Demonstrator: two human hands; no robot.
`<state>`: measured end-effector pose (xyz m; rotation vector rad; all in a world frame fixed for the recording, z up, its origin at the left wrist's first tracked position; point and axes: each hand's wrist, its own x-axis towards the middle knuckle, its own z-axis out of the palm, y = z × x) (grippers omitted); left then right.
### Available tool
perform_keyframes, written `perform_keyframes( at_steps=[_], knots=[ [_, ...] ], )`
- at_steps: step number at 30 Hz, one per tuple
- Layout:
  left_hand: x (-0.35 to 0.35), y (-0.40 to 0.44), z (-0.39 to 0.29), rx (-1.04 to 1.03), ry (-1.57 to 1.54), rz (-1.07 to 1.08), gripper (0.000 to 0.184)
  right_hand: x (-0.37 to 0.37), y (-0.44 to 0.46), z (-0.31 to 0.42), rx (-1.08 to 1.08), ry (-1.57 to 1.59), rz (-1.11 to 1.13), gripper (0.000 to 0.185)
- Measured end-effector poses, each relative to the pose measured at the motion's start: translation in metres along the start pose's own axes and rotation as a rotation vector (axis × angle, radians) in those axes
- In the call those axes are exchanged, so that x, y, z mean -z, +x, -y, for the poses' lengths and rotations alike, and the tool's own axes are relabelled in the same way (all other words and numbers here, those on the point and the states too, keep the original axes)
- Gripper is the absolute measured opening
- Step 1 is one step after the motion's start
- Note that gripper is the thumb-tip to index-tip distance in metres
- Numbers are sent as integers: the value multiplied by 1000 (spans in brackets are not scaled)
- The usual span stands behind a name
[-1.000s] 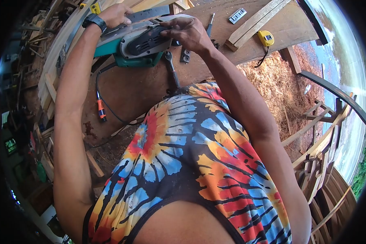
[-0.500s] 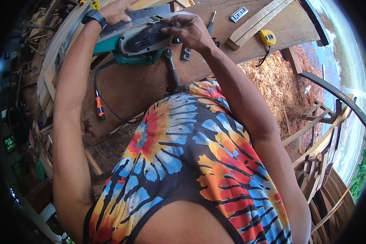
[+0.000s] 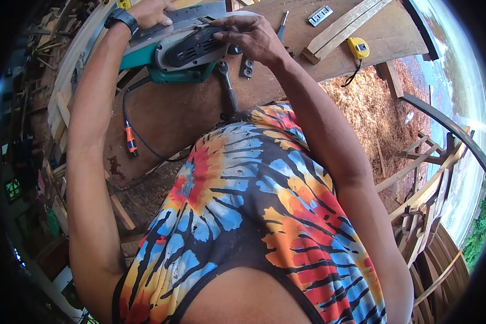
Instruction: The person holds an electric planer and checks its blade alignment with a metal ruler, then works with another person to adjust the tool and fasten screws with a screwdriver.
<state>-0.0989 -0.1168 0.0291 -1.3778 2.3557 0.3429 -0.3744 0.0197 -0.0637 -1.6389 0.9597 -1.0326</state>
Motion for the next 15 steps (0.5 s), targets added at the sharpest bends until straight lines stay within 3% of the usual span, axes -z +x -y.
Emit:
perform_keyframes(
  at_steps=[15],
  knots=[
    [-5, 10, 14, -59, 34, 38, 50, 2, 3, -2, 23, -30, 54, 34]
  ],
)
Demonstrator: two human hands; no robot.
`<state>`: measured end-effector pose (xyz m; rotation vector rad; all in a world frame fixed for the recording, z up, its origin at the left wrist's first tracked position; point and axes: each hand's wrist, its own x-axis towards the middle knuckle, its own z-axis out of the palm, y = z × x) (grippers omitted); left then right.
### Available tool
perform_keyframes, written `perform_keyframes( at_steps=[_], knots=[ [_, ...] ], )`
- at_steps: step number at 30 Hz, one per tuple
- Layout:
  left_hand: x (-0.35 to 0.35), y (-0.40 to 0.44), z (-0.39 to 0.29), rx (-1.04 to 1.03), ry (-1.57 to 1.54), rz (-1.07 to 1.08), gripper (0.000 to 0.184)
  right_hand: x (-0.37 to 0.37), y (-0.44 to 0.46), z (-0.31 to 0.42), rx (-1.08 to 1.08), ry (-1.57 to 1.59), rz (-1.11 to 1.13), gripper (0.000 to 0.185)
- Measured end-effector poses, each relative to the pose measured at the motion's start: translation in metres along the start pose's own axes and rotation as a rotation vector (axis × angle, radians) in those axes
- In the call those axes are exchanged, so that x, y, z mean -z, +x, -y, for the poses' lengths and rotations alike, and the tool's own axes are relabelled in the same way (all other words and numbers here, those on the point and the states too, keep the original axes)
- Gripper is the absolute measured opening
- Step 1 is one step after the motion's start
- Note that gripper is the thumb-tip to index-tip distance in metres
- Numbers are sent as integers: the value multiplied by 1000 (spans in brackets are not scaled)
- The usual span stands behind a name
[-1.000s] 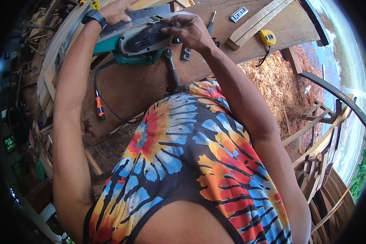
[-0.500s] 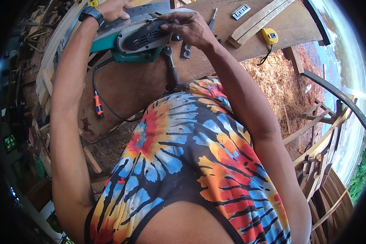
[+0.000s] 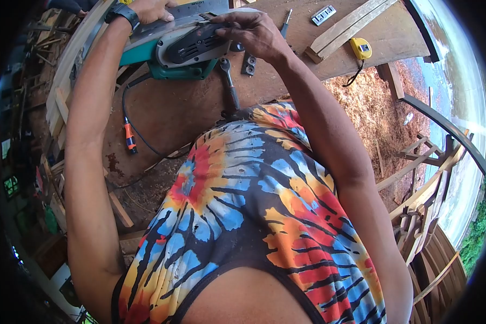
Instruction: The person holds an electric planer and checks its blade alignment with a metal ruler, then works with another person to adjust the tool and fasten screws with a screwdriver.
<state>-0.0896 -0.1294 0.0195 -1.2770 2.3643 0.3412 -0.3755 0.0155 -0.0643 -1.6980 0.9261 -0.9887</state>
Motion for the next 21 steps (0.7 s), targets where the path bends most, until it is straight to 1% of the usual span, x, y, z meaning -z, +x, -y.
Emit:
perform_keyframes(
  at_steps=[4, 7, 13, 16, 21],
  knots=[
    [0, 0, -2, -6, 18, -11, 49, -3, 0, 1, 43, 9, -53, 27],
    [13, -18, -22, 38, -6, 4, 50, -4, 0, 4, 56, 27, -59, 27],
    [8, -8, -13, 33, -3, -4, 50, -3, 0, -1, 79, -7, -63, 27],
    [7, -7, -10, 33, -6, -2, 50, -1, -1, -3, 27, -17, -16, 34],
    [4, -4, -6, 28, -9, 3, 50, -2, -3, -1, 9, 15, -16, 33]
  ],
)
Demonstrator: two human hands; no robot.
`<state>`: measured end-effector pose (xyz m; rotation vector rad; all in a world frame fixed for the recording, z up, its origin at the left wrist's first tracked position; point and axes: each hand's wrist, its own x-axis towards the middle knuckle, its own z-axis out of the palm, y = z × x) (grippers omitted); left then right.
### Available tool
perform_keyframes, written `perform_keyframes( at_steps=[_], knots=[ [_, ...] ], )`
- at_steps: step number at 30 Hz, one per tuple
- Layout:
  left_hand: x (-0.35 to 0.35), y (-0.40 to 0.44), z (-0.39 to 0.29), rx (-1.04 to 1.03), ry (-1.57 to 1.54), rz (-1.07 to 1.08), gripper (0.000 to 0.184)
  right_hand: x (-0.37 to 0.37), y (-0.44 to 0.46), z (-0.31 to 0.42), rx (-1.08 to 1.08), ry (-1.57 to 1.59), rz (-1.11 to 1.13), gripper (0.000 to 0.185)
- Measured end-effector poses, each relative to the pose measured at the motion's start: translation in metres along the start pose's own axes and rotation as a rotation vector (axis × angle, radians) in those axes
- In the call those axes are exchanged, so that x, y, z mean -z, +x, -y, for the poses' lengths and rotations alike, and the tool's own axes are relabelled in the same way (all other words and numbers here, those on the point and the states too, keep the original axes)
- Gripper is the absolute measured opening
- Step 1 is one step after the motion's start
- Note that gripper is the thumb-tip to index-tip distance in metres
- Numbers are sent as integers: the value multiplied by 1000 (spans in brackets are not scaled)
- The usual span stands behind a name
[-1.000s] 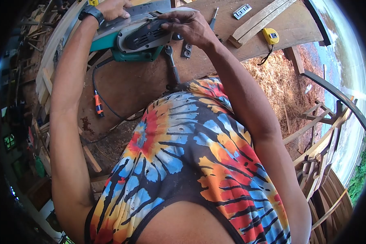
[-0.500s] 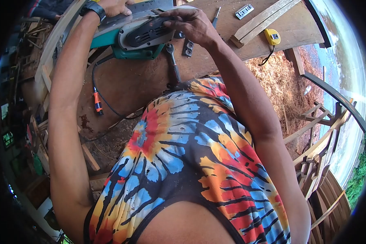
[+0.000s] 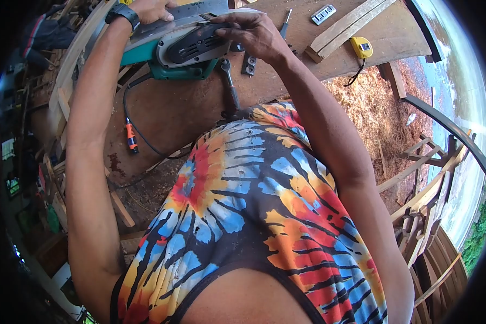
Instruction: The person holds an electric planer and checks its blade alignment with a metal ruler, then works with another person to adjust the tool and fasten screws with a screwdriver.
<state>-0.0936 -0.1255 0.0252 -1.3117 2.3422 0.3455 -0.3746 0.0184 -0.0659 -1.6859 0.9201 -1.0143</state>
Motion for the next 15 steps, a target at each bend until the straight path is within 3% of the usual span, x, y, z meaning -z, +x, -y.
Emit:
perform_keyframes(
  at_steps=[7, 10, 15],
  knots=[
    [-4, 8, 13, -39, 20, 11, 50, -1, -1, 1, -14, 18, -16, 33],
    [6, -6, -4, 77, -61, 42, 51, -1, 1, -3, -14, 9, -10, 31],
    [-1, -3, 3, 24, -7, -37, 49, 0, 1, -4, 19, -34, -4, 30]
  ],
)
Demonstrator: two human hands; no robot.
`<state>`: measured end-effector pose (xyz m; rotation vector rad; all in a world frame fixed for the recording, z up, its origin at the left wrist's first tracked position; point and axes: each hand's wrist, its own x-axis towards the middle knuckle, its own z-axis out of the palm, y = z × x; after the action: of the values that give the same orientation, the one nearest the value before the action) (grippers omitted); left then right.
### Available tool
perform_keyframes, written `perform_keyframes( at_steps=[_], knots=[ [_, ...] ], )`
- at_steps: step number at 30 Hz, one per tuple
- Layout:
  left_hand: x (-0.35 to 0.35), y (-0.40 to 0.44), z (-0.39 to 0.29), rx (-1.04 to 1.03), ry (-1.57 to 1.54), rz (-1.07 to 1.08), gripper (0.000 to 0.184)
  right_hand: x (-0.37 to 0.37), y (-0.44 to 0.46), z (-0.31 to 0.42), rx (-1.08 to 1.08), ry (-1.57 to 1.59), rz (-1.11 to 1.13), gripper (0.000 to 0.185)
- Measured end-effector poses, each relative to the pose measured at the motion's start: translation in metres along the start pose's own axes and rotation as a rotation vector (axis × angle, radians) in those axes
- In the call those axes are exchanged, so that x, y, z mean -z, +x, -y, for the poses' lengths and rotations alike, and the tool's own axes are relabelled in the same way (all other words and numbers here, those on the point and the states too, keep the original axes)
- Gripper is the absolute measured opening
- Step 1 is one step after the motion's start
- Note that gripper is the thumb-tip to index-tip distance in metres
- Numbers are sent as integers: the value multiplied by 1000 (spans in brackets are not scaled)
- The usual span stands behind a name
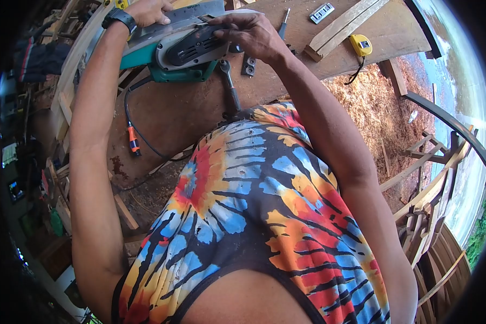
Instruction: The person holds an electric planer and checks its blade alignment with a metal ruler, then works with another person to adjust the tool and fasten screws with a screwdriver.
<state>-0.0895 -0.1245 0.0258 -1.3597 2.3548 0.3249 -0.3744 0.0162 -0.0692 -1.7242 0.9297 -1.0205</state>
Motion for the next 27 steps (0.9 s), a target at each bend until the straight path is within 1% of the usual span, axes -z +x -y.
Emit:
perform_keyframes(
  at_steps=[4, 7, 13, 16, 27],
  knots=[
    [-1, 1, 0, -20, -1, -14, 48, -2, 1, -2, 40, 11, -40, 26],
    [3, 0, -4, 25, -12, 40, 49, 0, 0, 4, 9, -18, 3, 30],
    [0, 0, -1, -32, 59, -9, 50, 1, 1, 3, 11, -44, 10, 29],
    [1, 0, -1, 14, 23, 8, 50, 0, 1, 2, 27, -22, 7, 29],
    [0, 2, -1, 5, 45, 12, 49, 0, 2, -6, 26, -6, 10, 31]
  ],
)
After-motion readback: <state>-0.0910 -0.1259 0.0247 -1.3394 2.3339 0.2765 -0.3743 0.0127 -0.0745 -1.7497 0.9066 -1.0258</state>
